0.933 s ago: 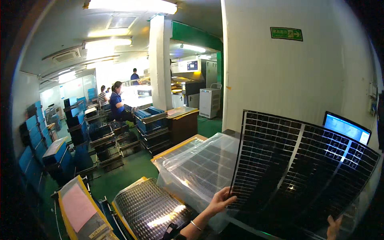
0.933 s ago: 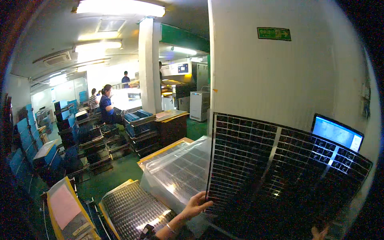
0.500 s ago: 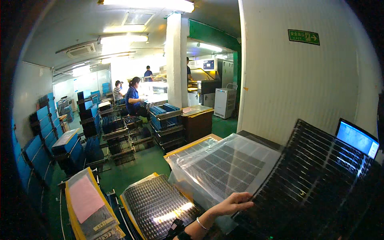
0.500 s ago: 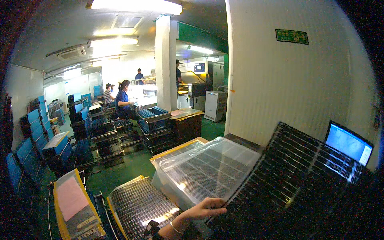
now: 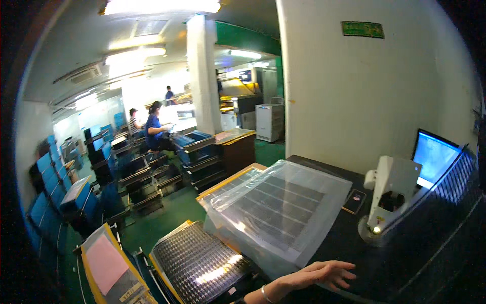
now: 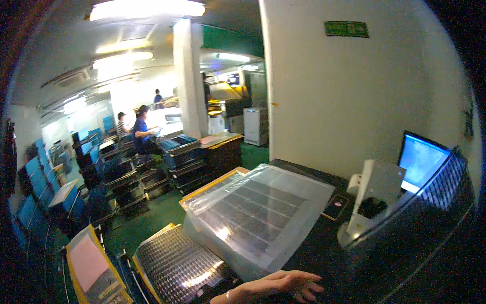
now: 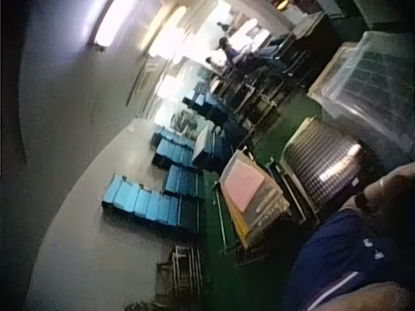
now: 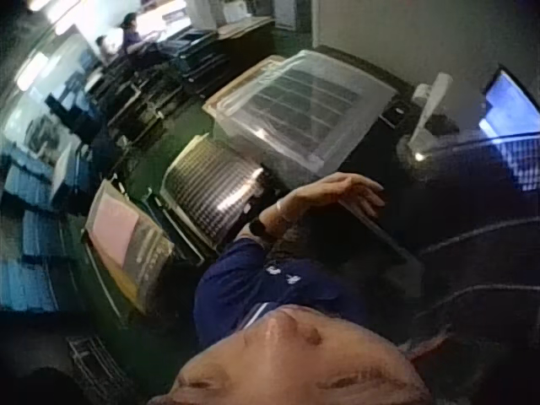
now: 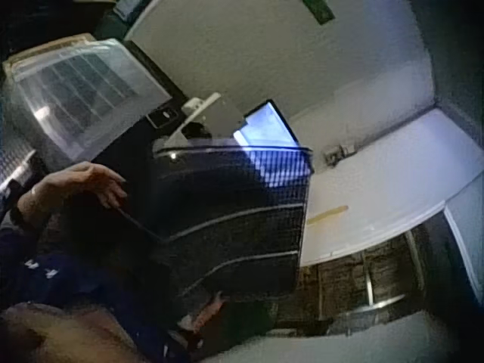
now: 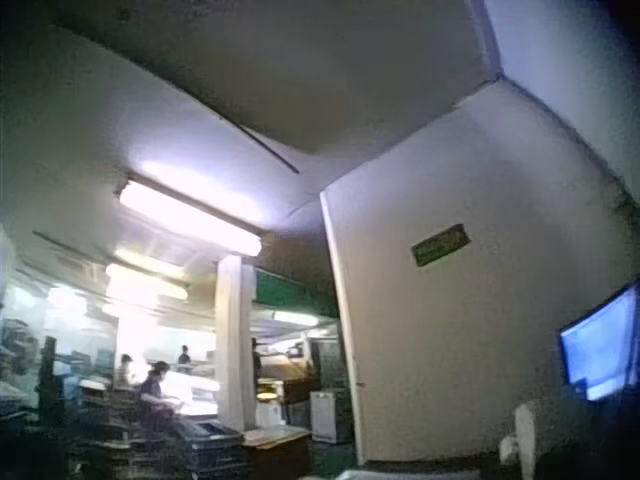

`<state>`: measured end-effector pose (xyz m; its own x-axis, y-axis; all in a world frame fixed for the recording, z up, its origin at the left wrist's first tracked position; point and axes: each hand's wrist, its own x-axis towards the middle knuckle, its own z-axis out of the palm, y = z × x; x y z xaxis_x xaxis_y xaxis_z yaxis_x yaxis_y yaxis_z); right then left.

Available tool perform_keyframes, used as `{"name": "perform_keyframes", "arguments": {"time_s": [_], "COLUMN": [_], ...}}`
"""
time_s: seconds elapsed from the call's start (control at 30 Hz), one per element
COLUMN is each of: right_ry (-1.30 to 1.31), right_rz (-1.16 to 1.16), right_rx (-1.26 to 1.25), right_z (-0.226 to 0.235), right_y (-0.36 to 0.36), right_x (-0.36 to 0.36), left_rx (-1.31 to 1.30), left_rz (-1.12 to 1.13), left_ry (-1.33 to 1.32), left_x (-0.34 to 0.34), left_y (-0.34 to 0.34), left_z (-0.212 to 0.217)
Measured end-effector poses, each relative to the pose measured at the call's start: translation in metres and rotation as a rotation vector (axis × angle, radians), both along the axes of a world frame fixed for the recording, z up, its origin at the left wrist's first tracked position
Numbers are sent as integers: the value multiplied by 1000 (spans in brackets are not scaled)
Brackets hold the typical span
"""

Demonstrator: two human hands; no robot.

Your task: Inspecting and organizing large solar cell array sheets using an inspection machine.

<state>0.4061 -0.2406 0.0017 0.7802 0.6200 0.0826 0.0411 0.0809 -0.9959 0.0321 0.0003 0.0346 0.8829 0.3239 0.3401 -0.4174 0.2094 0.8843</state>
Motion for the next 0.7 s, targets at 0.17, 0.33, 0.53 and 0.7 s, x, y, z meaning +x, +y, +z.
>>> {"name": "perform_keyframes", "arguments": {"time_s": [0.17,0.33,0.53,0.7], "right_ry": [280,304,402,547], "right_rz": [-94,-486,-602,-599], "right_rx": [386,701,820,638], "right_z": [-20,-35,-68,-73], "right_y": [-45,13,30,51], "right_x": [3,18,27,22], "left_rx": [-93,-92,-177,-198], "left_rz": [100,356,384,438], "left_ry": [141,99,89,125], "left_x": [-15,-23,-7,-13], "left_y": [-7,-3,-10,-17], "left_z": [-1,-36,-43,-40]}}
